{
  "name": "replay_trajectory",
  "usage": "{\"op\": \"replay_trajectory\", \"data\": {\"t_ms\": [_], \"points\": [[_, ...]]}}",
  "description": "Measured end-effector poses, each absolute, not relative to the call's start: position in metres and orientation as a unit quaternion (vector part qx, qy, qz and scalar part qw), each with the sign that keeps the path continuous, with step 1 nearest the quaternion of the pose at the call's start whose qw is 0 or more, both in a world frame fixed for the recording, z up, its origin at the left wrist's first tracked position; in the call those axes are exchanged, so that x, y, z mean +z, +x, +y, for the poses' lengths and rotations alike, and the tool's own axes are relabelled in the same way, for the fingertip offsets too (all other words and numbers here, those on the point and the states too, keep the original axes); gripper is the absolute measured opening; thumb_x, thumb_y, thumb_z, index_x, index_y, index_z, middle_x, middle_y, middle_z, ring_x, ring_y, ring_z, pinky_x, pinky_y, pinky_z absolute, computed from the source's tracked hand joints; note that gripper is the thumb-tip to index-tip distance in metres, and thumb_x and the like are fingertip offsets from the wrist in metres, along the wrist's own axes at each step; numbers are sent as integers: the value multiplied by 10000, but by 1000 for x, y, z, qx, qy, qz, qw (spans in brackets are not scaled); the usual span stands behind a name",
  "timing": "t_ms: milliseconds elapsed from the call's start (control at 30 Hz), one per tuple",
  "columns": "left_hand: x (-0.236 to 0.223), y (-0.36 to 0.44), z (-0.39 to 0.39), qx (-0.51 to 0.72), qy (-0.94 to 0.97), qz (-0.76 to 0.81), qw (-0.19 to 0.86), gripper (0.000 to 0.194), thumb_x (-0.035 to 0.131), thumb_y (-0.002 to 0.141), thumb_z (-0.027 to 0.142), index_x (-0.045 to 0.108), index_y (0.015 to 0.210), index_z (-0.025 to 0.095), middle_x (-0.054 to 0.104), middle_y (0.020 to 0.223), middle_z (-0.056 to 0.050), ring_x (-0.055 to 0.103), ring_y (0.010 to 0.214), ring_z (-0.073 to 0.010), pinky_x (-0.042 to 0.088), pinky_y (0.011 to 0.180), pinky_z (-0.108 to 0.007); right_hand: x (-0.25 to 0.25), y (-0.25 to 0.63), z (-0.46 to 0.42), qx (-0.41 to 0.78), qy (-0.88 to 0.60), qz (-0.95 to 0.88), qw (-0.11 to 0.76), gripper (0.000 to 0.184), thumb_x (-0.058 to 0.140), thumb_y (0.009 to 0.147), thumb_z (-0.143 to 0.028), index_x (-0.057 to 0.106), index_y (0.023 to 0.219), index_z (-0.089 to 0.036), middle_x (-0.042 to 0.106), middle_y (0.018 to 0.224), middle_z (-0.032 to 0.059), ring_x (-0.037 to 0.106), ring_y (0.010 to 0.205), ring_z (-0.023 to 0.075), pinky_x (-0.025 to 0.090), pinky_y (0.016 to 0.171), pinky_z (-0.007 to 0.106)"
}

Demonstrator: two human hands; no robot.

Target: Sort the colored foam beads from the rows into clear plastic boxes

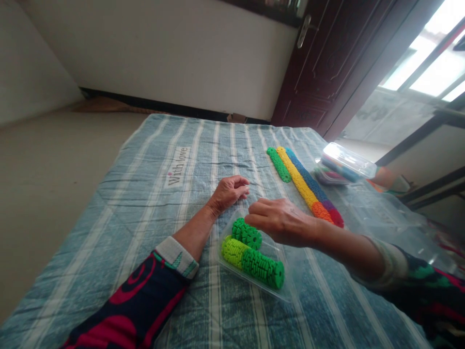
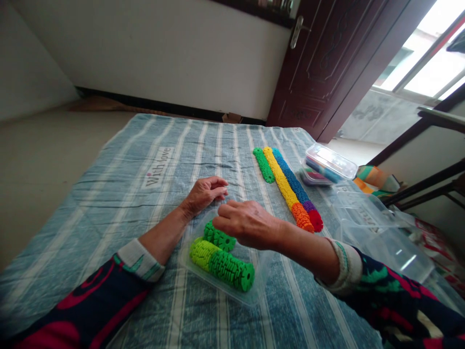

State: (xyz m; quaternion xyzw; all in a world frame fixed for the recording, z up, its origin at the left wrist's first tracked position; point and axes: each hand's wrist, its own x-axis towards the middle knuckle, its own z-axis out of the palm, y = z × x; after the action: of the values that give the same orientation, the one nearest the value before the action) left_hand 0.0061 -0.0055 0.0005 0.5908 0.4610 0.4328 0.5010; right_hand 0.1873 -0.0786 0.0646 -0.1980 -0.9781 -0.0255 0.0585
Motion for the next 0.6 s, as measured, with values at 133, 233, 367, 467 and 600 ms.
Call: {"op": "replay_trajectory", "data": {"t_ms": [133,233,367,467,600], "points": [[0,6,-5,432,587,459,507,145,664,713,201,662,850,152,690,663,-5,606,530,-112,527,582,-262,59,199,-87,-43,-235,-969,68,123,513,915,-93,599,857,-160,587,990,103,496,849,195,394,653,317],[0,6,-5,433,587,458,508,150,670,708,220,661,843,154,689,668,-6,602,533,-111,525,580,-262,50,198,-91,-39,-246,-966,63,77,560,899,-122,599,841,-153,579,1079,139,516,940,231,444,709,341],[2,5,-5,432,588,458,508,191,698,692,268,661,845,160,688,672,-6,603,538,-118,528,575,-267,38,188,-91,-36,-274,-959,63,108,562,907,-137,602,808,-149,573,1088,149,520,982,252,471,715,353],[2,4,-6,428,590,454,512,225,712,689,307,667,852,158,688,669,-9,611,541,-127,523,564,-269,32,183,-88,-30,-291,-954,69,162,516,906,-83,602,786,-151,576,1039,137,519,945,240,470,702,347],[4,2,-8,414,602,435,527,226,715,688,339,681,813,153,684,647,-10,593,521,-121,501,549,-258,28,184,-87,-22,-297,-951,80,187,488,896,-62,604,783,-158,581,981,122,513,882,227,461,673,337]]}}
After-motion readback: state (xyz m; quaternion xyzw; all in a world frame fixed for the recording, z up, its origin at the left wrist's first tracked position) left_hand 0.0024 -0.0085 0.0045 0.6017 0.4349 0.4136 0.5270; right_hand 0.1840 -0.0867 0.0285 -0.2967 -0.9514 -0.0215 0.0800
